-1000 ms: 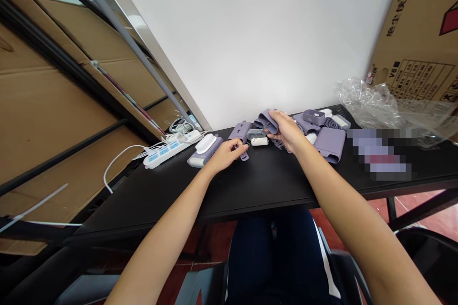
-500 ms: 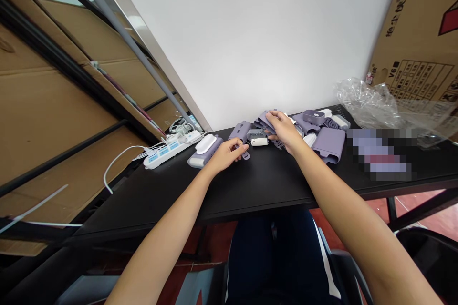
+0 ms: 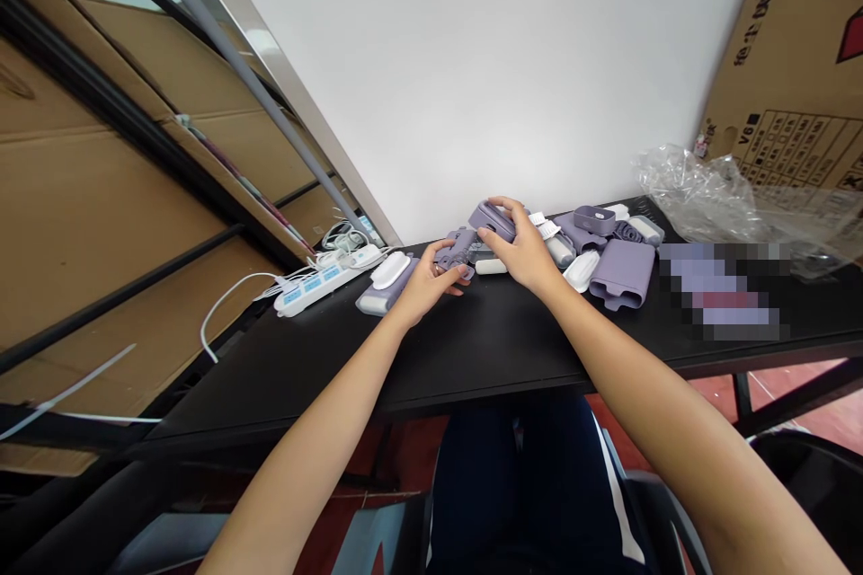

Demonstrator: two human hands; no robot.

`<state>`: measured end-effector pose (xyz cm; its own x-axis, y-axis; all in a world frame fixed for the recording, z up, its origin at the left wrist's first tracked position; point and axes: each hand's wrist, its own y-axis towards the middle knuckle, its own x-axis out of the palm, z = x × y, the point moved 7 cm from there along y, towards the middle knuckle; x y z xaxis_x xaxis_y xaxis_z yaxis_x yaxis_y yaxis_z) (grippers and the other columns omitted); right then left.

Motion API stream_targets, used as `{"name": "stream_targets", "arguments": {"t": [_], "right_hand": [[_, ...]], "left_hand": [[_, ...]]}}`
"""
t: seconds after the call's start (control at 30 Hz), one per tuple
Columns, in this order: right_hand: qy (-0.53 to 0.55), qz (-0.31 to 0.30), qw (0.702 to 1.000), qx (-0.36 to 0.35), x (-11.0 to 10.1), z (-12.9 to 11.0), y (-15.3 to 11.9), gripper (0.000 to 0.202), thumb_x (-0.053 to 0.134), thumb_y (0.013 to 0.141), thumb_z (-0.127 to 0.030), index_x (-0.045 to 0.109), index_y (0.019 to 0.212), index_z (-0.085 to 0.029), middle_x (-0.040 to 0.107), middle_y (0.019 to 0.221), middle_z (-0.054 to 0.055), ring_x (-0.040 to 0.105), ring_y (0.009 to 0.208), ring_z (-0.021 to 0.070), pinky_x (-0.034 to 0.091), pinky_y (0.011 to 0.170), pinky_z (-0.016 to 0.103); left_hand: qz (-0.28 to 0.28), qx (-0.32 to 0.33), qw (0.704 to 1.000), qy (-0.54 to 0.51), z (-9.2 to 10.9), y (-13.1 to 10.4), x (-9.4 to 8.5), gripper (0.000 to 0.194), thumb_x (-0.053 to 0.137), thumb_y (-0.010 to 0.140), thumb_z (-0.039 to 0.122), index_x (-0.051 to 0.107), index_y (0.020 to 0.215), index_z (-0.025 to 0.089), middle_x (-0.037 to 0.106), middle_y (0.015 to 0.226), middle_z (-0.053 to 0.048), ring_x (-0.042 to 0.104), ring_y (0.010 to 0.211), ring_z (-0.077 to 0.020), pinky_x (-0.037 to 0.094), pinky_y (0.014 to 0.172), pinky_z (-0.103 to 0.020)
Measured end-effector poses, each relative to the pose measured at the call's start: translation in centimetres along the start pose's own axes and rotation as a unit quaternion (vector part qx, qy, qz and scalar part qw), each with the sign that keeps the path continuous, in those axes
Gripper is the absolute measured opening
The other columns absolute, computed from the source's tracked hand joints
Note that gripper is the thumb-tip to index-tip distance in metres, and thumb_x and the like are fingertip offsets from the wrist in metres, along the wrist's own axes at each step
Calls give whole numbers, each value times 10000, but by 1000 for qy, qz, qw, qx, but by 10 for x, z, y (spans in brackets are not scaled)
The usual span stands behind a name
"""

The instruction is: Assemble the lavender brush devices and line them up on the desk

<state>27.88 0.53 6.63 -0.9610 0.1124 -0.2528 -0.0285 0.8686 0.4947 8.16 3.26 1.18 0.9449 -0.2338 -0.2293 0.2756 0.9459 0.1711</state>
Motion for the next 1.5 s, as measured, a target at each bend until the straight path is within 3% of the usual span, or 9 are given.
{"name": "stream_targets", "arguments": {"t": [0.17, 0.4, 0.83, 1.03, 1.2, 1.3, 1.4, 1.47, 1.5], "right_hand": [[-28, 19, 998, -53, -2, -13, -5, 523, 607, 920, -474, 532, 1394, -266, 590, 1420, 99, 591, 1248, 277, 499, 1023, 418], [-62, -22, 994, -88, 11, -14, -7, 632, 628, 910, -419, 486, 1507, -269, 558, 1518, 91, 516, 1396, 288, 400, 1161, 455], [5, -23, 998, -63, 14, -6, -7, 603, 620, 931, -453, 515, 1492, -257, 550, 1521, 99, 564, 1335, 291, 487, 1093, 460], [20, -15, 997, -78, 10, -12, -6, 589, 652, 919, -445, 551, 1469, -261, 559, 1512, 94, 540, 1367, 302, 464, 1132, 476], [72, -4, 997, 3, 5, 4, 0, 690, 715, 863, -505, 519, 1488, -289, 584, 1438, 95, 685, 1105, 284, 624, 872, 435], [120, 30, 990, 71, -1, 16, 3, 706, 746, 831, -515, 521, 1455, -275, 641, 1303, 88, 713, 972, 237, 644, 716, 356], [176, 68, 975, 119, -8, 22, 4, 595, 753, 825, -493, 574, 1331, -236, 683, 1186, 68, 717, 915, 192, 629, 670, 281], [207, 83, 965, 139, -11, 24, 4, 518, 758, 820, -472, 593, 1244, -221, 694, 1134, 56, 716, 871, 164, 612, 641, 241], [218, 90, 961, 146, -12, 24, 4, 500, 765, 816, -464, 591, 1217, -222, 694, 1118, 50, 714, 849, 151, 605, 629, 227]], "left_hand": [[-38, 11, 998, 40, 2, -1, 6, 522, 764, 837, 442, 656, 1277, 183, 742, 906, -87, 742, 876, -227, 600, 675, -306], [-51, 33, 997, 50, 1, -1, 8, 490, 778, 829, 433, 694, 1240, 180, 742, 892, -59, 721, 837, -196, 586, 725, -318], [-19, 32, 999, -14, 10, -2, 1, 489, 807, 790, 449, 706, 1167, 154, 768, 926, -75, 724, 823, -185, 584, 752, -322], [-67, 16, 996, 54, 0, -2, 10, 480, 783, 819, 464, 692, 1172, 152, 746, 836, -55, 713, 799, -181, 579, 742, -324], [-76, -2, 993, 86, -3, -3, 9, 608, 752, 847, 497, 592, 1352, 198, 749, 888, -50, 706, 819, -179, 560, 699, -292], [-94, -10, 989, 116, -1, -4, 8, 663, 695, 885, 549, 527, 1439, 227, 746, 903, -45, 701, 853, -189, 553, 739, -300], [-37, 21, 979, 200, 9, -2, -7, 612, 549, 957, 611, 538, 1443, 239, 722, 877, -41, 693, 879, -209, 546, 837, -346], [68, 56, 950, 299, 22, -3, -29, 563, 472, 986, 615, 596, 1386, 239, 721, 958, -71, 683, 976, -245, 522, 929, -390], [127, 67, 921, 362, 29, -5, -41, 547, 462, 991, 597, 614, 1367, 231, 720, 1047, -103, 665, 1075, -278, 499, 984, -418]]}}
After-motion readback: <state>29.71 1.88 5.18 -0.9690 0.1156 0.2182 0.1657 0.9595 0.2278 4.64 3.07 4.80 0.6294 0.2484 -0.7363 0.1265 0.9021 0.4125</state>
